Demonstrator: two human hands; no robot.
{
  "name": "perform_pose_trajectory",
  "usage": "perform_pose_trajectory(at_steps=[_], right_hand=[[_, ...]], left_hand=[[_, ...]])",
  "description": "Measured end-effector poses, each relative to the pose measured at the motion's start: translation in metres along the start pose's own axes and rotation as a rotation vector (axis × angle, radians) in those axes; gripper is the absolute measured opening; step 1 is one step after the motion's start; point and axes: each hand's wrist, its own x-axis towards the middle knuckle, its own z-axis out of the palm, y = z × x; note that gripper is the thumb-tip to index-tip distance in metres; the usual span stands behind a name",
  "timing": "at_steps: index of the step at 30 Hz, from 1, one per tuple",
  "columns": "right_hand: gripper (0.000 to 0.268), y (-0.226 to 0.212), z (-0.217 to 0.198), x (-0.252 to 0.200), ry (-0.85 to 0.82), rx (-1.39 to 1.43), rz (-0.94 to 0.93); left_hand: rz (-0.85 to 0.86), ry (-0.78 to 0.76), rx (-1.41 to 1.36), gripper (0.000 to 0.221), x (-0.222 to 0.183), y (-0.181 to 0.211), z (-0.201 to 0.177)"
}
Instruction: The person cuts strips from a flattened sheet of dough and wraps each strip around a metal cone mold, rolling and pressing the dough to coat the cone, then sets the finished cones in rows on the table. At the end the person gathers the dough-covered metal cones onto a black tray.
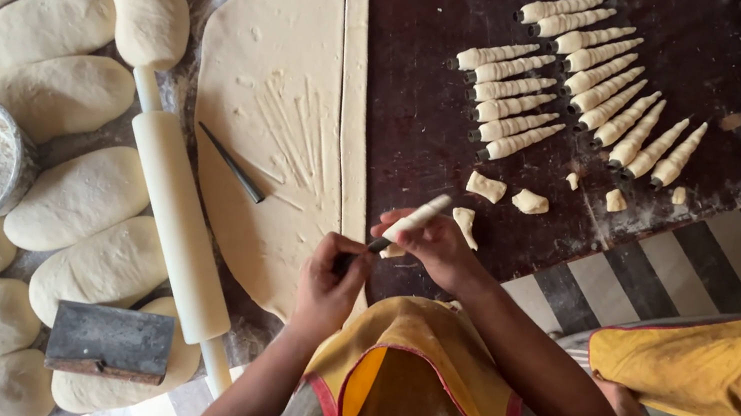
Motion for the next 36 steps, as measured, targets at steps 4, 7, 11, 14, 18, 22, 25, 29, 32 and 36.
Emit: perform_pose_trajectory(at_steps=[4,7,11,14,18,22,25,29,32,36], right_hand=[[0.035,0.003,0.0,-0.001,0.001,0.062,-0.047],[0.039,0.01,-0.003,0.0,-0.099,0.11,-0.053],[0.037,0.005,0.003,-0.005,0.011,0.071,-0.018],[0.04,0.002,0.002,-0.005,-0.018,0.047,-0.061],[0.038,0.009,0.005,-0.006,-0.022,0.061,-0.074],[0.042,0.0,0.009,-0.009,-0.025,-0.037,-0.065],[0.039,0.009,0.007,-0.005,0.047,-0.03,-0.068],[0.04,0.012,0.003,-0.004,-0.034,-0.001,-0.054],[0.042,0.012,0.008,-0.005,-0.035,0.004,-0.044],[0.044,0.017,0.003,-0.006,-0.026,-0.073,-0.071]], left_hand=[[-0.403,-0.202,-0.603,0.017,0.001,0.01,-0.006],[0.313,-0.059,0.234,0.015,0.003,-0.024,-0.012],[-0.22,-0.061,-0.323,0.014,0.002,0.007,0.002],[-0.147,-0.046,-0.189,0.013,0.005,-0.009,-0.005],[-0.13,-0.077,-0.319,0.016,0.006,0.007,-0.001],[0.153,-0.116,-0.189,0.009,0.008,-0.022,-0.005],[-0.269,-0.046,-0.418,0.012,0.003,0.029,0.016],[-0.044,-0.019,-0.337,0.012,0.012,-0.016,0.001],[-0.009,-0.097,-0.402,0.005,0.009,-0.011,0.003],[-0.159,-0.072,-0.466,0.007,0.013,-0.02,0.002]])
